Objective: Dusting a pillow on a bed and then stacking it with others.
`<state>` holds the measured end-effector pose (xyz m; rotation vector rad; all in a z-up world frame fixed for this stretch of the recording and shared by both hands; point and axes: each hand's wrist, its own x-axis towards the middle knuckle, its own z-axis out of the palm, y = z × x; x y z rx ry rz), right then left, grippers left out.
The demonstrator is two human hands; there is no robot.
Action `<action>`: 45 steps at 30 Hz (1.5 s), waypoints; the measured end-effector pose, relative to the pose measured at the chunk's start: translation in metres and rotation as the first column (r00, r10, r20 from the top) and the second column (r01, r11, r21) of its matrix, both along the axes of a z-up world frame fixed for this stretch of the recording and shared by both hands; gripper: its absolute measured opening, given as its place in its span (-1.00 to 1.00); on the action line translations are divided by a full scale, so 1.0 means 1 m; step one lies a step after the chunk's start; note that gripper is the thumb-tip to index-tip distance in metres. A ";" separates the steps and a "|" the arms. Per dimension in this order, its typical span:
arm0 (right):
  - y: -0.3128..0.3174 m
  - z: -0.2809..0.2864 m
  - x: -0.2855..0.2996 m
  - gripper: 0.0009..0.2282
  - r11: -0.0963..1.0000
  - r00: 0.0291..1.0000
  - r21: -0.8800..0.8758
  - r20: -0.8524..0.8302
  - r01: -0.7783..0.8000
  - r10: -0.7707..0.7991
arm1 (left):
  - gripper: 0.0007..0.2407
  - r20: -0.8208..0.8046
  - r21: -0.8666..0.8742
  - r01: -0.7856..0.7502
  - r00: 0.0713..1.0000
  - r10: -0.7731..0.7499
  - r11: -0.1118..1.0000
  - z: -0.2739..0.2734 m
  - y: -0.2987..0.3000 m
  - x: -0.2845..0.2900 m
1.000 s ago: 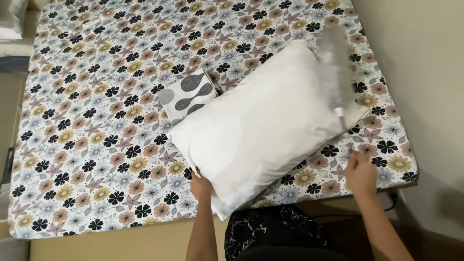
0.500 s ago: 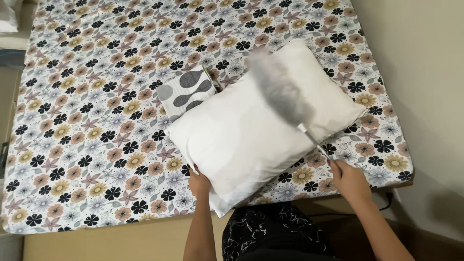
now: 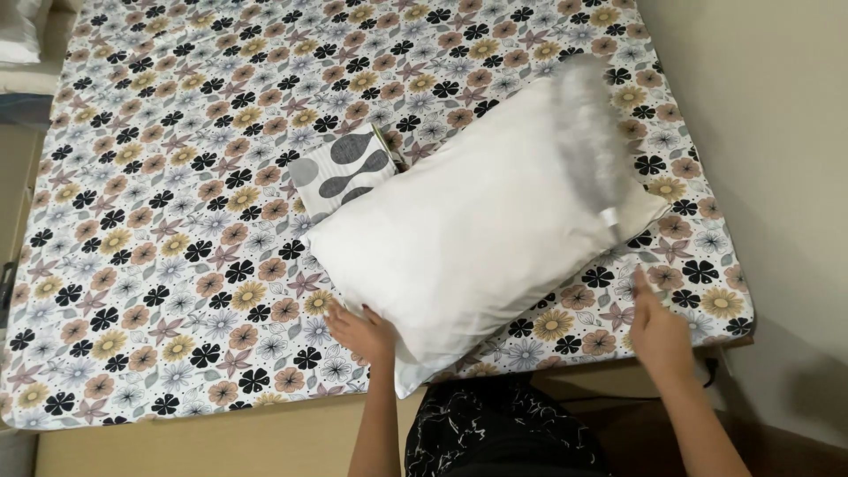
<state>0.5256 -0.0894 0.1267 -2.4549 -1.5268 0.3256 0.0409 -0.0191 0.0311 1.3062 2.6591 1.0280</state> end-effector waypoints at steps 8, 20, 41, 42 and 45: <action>0.004 -0.010 0.031 -0.52 0.991 0.991 -0.103 0.088 -0.089 0.098 | -0.46 -0.013 -0.086 0.171 0.985 -0.173 0.981 -0.012 -0.012 0.039; -0.015 -0.026 -0.106 -0.78 0.949 0.878 -0.196 -0.460 -0.246 0.133 | -0.38 0.269 -0.042 0.158 0.953 -0.141 0.987 -0.031 -0.026 0.026; 0.000 0.078 -0.137 -0.59 0.638 0.560 0.138 -0.365 -0.758 0.744 | -0.49 0.090 0.007 0.428 0.900 -0.427 0.904 -0.133 -0.044 -0.015; 0.011 0.086 -0.141 -0.57 0.731 0.709 -0.251 -0.567 -0.634 0.420 | -0.47 0.211 -0.023 0.394 0.900 -0.381 0.919 -0.119 -0.042 -0.011; 0.023 0.063 -0.151 -0.53 0.859 0.821 -0.201 -0.454 -0.472 0.345 | -0.51 0.325 0.219 0.303 0.873 -0.362 0.927 -0.034 -0.042 0.009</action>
